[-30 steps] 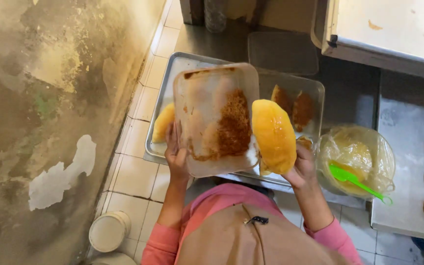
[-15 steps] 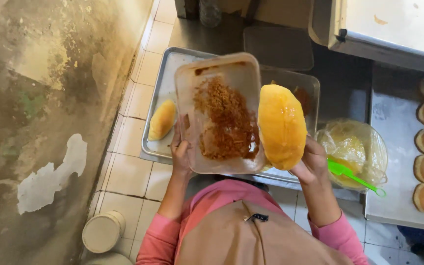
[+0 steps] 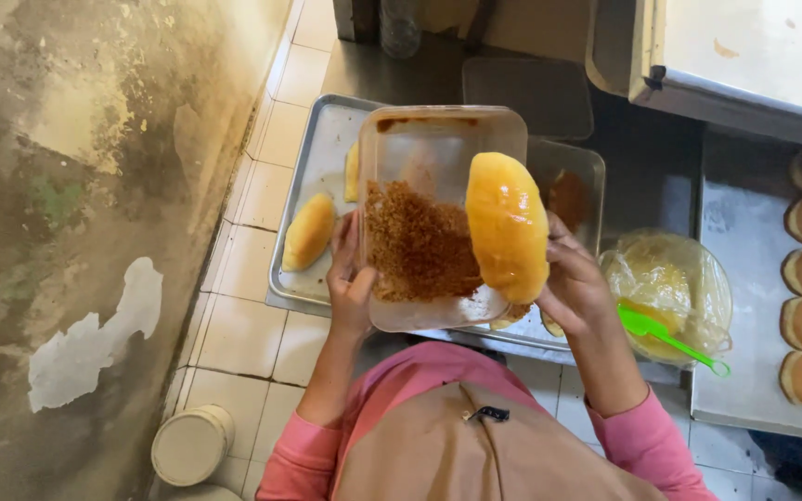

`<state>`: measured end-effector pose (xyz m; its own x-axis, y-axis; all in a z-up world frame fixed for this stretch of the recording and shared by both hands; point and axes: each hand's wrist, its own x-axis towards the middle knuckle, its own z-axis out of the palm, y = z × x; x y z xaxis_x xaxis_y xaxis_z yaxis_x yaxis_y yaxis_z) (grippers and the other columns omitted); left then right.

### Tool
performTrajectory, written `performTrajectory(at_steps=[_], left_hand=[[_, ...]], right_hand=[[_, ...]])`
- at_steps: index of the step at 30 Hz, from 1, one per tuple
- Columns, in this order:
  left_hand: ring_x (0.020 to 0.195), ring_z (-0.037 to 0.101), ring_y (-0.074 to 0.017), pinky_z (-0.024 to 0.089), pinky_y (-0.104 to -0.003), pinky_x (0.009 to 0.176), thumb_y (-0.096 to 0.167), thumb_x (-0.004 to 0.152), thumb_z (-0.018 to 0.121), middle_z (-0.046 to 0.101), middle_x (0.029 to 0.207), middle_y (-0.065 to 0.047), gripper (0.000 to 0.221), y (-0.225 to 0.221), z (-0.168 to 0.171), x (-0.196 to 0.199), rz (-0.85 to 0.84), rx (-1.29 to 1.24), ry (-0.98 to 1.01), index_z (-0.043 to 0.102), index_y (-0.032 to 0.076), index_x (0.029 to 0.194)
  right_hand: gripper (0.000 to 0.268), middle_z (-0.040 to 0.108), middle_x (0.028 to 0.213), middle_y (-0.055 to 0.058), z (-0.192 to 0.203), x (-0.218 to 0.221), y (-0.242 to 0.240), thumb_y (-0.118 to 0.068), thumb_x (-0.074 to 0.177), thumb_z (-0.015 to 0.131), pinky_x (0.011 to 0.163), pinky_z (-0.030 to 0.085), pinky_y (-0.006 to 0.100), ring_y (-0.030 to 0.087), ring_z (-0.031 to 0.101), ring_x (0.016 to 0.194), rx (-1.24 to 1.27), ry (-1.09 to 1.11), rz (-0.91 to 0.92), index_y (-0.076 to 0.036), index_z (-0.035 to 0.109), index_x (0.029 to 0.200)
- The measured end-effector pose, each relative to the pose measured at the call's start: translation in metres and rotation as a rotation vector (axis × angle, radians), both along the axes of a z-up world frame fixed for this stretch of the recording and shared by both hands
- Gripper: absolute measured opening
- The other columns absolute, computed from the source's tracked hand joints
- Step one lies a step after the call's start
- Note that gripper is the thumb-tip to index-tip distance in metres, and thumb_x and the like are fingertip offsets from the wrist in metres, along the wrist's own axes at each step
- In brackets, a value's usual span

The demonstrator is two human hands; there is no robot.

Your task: Applying glaze with a brush and meat floss topping to bread buns on a tray.

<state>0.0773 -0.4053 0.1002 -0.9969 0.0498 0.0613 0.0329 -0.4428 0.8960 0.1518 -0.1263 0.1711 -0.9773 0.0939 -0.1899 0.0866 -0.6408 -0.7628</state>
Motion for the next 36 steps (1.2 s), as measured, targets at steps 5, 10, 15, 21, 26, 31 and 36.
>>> performTrajectory(at_steps=[5, 10, 15, 21, 26, 31, 36], left_hand=[[0.144, 0.028, -0.0277, 0.03, -0.045, 0.119, -0.01, 0.066, 0.051, 0.035, 0.15, -0.012, 0.089, 0.011, 0.017, 0.0, 0.007, -0.025, -0.144, 0.048, 0.012, 0.153], [0.143, 0.032, -0.0234, 0.027, -0.041, 0.121, -0.009, 0.062, 0.053, 0.041, 0.144, -0.008, 0.093, 0.016, 0.033, 0.0, 0.024, -0.105, -0.147, 0.052, 0.017, 0.151], [0.14, 0.033, -0.0211, 0.027, -0.037, 0.119, -0.009, 0.063, 0.054, 0.044, 0.144, -0.007, 0.091, 0.021, 0.045, -0.002, 0.01, -0.082, -0.133, 0.053, 0.016, 0.15], [0.137, 0.032, -0.0181, 0.021, -0.033, 0.122, -0.006, 0.059, 0.057, 0.045, 0.142, -0.003, 0.093, 0.031, 0.029, -0.004, 0.022, -0.184, -0.112, 0.056, 0.02, 0.149], [0.138, 0.032, -0.0179, 0.021, -0.034, 0.123, -0.008, 0.062, 0.056, 0.045, 0.144, -0.004, 0.091, 0.033, 0.03, -0.004, -0.005, -0.179, -0.064, 0.055, 0.019, 0.149], [0.141, 0.032, -0.0208, 0.022, -0.04, 0.124, -0.01, 0.066, 0.054, 0.044, 0.146, -0.008, 0.088, 0.035, 0.031, -0.007, -0.02, -0.103, -0.06, 0.053, 0.015, 0.15], [0.142, 0.035, -0.0207, 0.024, -0.039, 0.123, -0.01, 0.065, 0.054, 0.045, 0.144, -0.007, 0.088, 0.039, 0.029, -0.011, -0.059, -0.121, -0.016, 0.054, 0.015, 0.15]], right_hand=[[0.014, 0.059, 0.128, 0.012, -0.009, -0.019, -0.025, -0.007, 0.098, 0.056, 0.09, 0.054, 0.037, 0.025, 0.061, 0.112, 0.339, -0.012, 0.048, -0.009, 0.052, 0.111], [0.009, 0.059, 0.132, 0.011, -0.007, -0.031, -0.052, -0.009, 0.1, 0.059, 0.094, 0.051, 0.034, 0.021, 0.056, 0.117, 0.563, -0.002, 0.03, -0.007, 0.055, 0.109], [0.009, 0.059, 0.116, 0.005, 0.005, -0.041, -0.066, -0.018, 0.09, 0.075, 0.088, 0.052, 0.044, 0.035, 0.059, 0.106, 1.757, 0.367, 0.162, -0.014, 0.07, 0.097], [0.021, 0.065, 0.102, 0.004, -0.025, -0.034, -0.064, -0.018, 0.078, 0.076, 0.083, 0.053, 0.044, 0.031, 0.065, 0.097, 1.977, 0.422, 0.38, -0.015, 0.066, 0.096], [0.018, 0.064, 0.104, 0.006, -0.042, -0.032, -0.055, -0.016, 0.081, 0.075, 0.085, 0.054, 0.044, 0.034, 0.065, 0.102, 1.819, 0.307, 0.328, -0.015, 0.064, 0.096], [0.012, 0.062, 0.121, 0.008, -0.041, -0.042, -0.024, -0.02, 0.091, 0.076, 0.101, 0.046, 0.046, 0.035, 0.06, 0.12, 1.463, 0.257, 0.107, -0.012, 0.068, 0.092], [0.013, 0.061, 0.134, 0.013, -0.079, -0.052, 0.035, -0.01, 0.096, 0.059, 0.08, 0.06, 0.04, 0.029, 0.07, 0.105, 0.419, -0.093, -0.075, -0.01, 0.048, 0.103]])
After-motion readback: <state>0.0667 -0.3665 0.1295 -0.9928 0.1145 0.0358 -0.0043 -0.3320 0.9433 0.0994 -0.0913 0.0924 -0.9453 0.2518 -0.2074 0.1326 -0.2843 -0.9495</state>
